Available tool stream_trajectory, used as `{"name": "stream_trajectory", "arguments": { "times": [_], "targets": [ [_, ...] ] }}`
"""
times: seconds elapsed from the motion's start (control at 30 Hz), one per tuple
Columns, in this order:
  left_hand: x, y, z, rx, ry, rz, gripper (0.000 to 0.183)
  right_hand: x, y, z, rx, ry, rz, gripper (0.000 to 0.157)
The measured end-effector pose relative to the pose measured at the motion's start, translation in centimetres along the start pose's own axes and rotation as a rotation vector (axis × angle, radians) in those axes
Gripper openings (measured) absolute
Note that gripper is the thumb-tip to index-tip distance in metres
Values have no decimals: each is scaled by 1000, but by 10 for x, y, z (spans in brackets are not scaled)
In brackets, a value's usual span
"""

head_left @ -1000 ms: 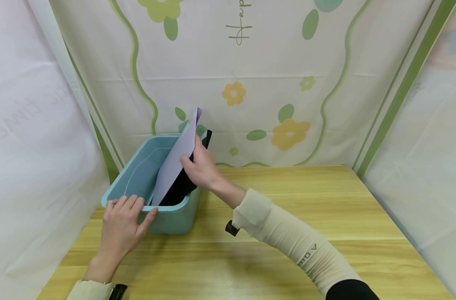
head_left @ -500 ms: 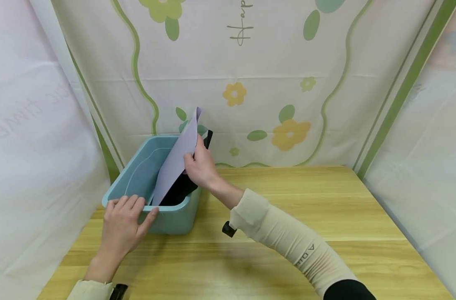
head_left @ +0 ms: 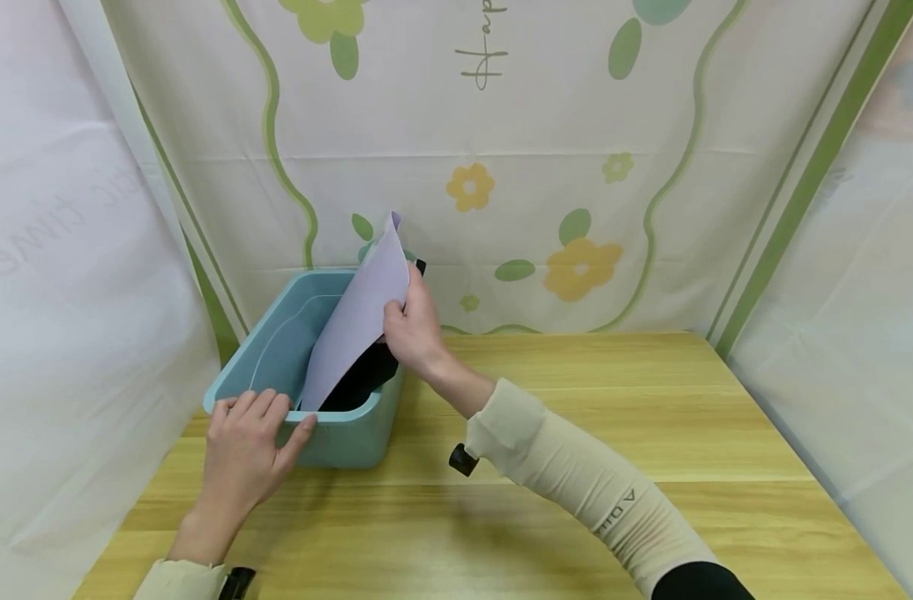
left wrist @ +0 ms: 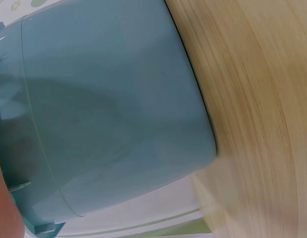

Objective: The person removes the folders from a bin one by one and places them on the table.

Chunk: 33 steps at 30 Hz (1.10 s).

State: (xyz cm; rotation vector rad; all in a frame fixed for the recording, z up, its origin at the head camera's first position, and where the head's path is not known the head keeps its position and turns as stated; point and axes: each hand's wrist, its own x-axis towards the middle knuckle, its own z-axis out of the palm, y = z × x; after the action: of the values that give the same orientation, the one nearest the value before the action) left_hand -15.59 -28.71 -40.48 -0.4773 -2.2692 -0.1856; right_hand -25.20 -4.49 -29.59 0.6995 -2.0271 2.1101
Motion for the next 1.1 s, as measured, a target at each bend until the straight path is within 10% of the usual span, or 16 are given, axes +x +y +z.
{"name": "stream_trajectory", "arguments": {
  "times": [1.1],
  "targets": [
    [0,1,-1,6,-3,-1,61,7,-11,-38,280,53,-24,50]
  ]
}}
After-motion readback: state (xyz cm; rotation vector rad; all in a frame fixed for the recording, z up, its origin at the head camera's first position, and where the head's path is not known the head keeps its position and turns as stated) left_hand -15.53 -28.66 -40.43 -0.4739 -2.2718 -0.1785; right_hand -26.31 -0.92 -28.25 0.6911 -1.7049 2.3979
